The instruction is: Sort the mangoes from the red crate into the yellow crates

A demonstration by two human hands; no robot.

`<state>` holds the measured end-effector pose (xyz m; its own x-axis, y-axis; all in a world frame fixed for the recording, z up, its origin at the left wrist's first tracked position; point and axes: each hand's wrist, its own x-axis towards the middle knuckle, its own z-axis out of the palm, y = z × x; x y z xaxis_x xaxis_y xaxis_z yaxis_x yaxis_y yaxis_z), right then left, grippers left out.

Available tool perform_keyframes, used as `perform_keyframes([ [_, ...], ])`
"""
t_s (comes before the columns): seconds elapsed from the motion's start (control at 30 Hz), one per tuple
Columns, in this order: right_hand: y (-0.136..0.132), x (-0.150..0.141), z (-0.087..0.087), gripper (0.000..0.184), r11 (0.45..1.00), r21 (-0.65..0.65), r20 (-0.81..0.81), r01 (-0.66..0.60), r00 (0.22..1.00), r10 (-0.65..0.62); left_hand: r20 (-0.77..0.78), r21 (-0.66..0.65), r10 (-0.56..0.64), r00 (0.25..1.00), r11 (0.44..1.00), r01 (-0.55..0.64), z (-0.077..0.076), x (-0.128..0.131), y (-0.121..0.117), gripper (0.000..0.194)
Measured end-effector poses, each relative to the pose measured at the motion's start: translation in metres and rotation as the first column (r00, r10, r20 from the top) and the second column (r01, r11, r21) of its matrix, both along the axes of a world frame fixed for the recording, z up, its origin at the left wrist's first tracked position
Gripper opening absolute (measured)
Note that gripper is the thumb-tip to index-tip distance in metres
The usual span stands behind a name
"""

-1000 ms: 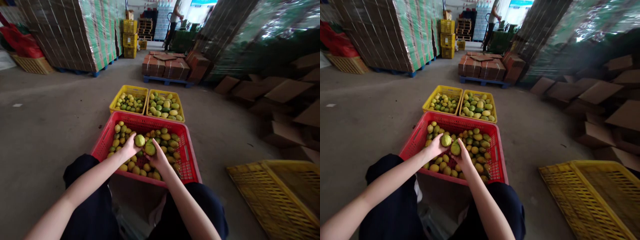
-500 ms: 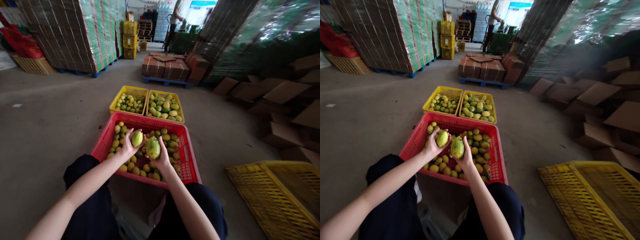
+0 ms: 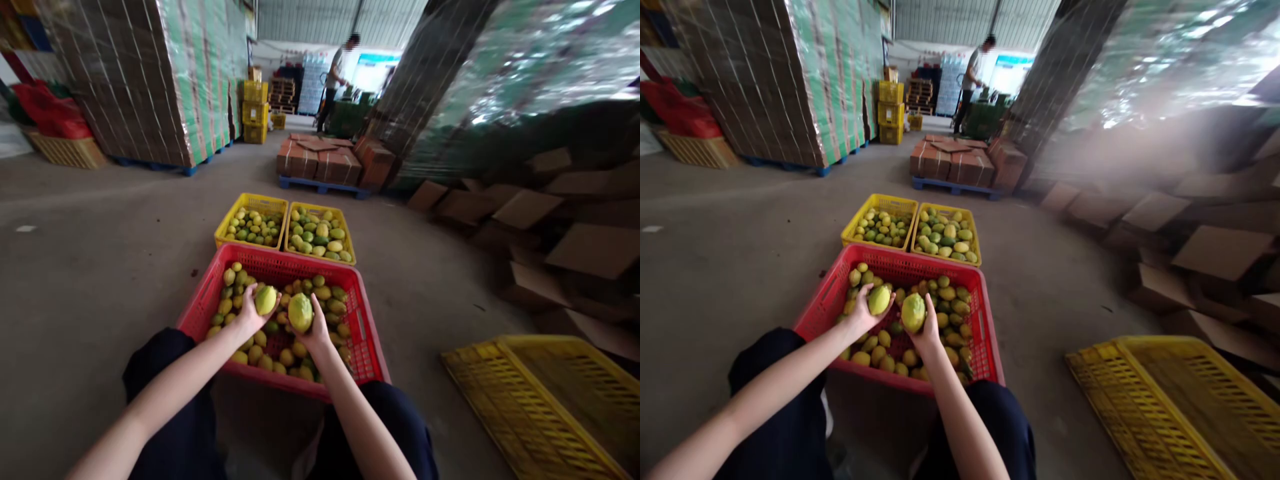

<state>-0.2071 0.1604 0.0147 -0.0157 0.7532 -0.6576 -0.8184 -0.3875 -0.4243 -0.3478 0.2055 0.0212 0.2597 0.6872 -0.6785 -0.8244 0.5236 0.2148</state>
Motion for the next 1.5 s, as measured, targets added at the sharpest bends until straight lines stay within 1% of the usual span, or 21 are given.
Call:
perform_keyframes([
  [0.07,0.0,-0.001,-0.001,0.028,0.999,0.041,0.008,0.026,1.0,-0.026,0.01,0.04,0.008,1.0,0.999,-0.008,-0.002,0.002,0.0,0.022],
  [0.13,0.0,-0.003,-0.001,0.019,0.994,0.093,0.004,0.054,0.999,-0.054,0.01,0.085,0.036,0.999,0.996,-0.037,-0.002,0.004,0.001,0.013],
  [0.23,0.0,-0.004,0.001,0.018,0.99,0.135,-0.002,0.042,0.999,-0.042,-0.007,0.104,0.039,0.999,0.994,-0.038,-0.001,0.005,0.002,0.011],
  [0.33,0.0,-0.003,-0.001,0.023,0.996,0.083,-0.007,0.045,0.999,-0.044,-0.014,0.068,-0.009,1.0,0.998,0.01,-0.002,0.004,0.002,0.007],
  [0.43,0.001,-0.001,-0.007,0.026,0.999,0.032,-0.033,0.034,0.999,-0.033,-0.018,0.029,-0.044,0.999,0.999,0.045,-0.006,0.004,0.0,0.017],
  [0.5,0.002,-0.001,-0.011,0.027,1.0,0.029,-0.04,0.005,0.999,-0.004,-0.024,0.024,-0.065,0.998,0.998,0.066,-0.008,0.005,-0.001,0.018],
  [0.57,0.001,-0.002,-0.013,0.026,0.999,0.045,-0.023,0.008,1.0,-0.007,-0.038,0.039,-0.07,0.997,0.997,0.072,-0.009,0.005,-0.002,0.018],
  [0.67,-0.001,-0.003,-0.011,0.029,0.999,0.038,0.003,0.001,1.0,-0.001,-0.061,0.096,-0.078,0.995,0.992,0.084,-0.008,0.004,-0.001,0.016],
  [0.77,-0.002,-0.002,-0.008,0.027,1.0,0.012,-0.009,-0.023,1.0,0.023,-0.087,0.138,-0.121,0.989,0.982,0.132,-0.008,0.004,0.0,0.022],
  [0.83,-0.001,-0.001,-0.009,0.026,1.0,-0.012,-0.009,0.002,1.0,-0.002,-0.112,0.139,-0.133,0.985,0.979,0.148,-0.008,0.006,-0.001,0.027],
  [0.93,-0.001,0.0,-0.011,0.032,0.997,-0.074,0.0,0.035,0.999,-0.035,-0.139,0.145,-0.126,0.982,0.978,0.146,-0.008,0.008,-0.002,0.027],
  [1.0,-0.001,0.0,-0.012,0.034,0.996,-0.085,0.007,0.042,0.999,-0.042,-0.139,0.156,-0.139,0.981,0.975,0.16,-0.008,0.008,-0.002,0.029],
  [1.07,-0.002,-0.002,-0.01,0.03,0.996,-0.07,0.026,0.052,0.998,-0.05,-0.131,0.17,-0.153,0.98,0.97,0.174,-0.006,0.007,-0.001,0.03],
  [1.17,-0.001,-0.004,-0.006,0.018,0.997,-0.045,0.043,0.065,0.997,-0.063,-0.113,0.193,-0.15,0.982,0.967,0.17,-0.002,0.005,0.001,0.032],
  [1.27,-0.001,-0.006,-0.005,0.017,1.0,-0.026,0.012,0.006,1.0,-0.006,-0.072,0.198,-0.187,0.98,0.96,0.197,0.004,0.002,0.003,0.031],
  [1.37,-0.001,-0.006,-0.007,0.026,0.995,-0.043,-0.025,-0.09,0.996,0.089,-0.01,0.172,-0.24,0.971,0.956,0.238,0.007,0.001,0.004,0.031],
  [1.43,-0.001,-0.006,-0.009,0.029,0.993,-0.043,-0.037,-0.111,0.993,0.109,0.023,0.159,-0.246,0.969,0.958,0.24,0.007,0.0,0.004,0.032],
  [1.5,-0.002,-0.006,-0.009,0.027,0.993,0.001,-0.053,-0.116,0.992,0.116,0.046,0.163,-0.246,0.968,0.958,0.236,0.005,-0.001,0.004,0.031],
])
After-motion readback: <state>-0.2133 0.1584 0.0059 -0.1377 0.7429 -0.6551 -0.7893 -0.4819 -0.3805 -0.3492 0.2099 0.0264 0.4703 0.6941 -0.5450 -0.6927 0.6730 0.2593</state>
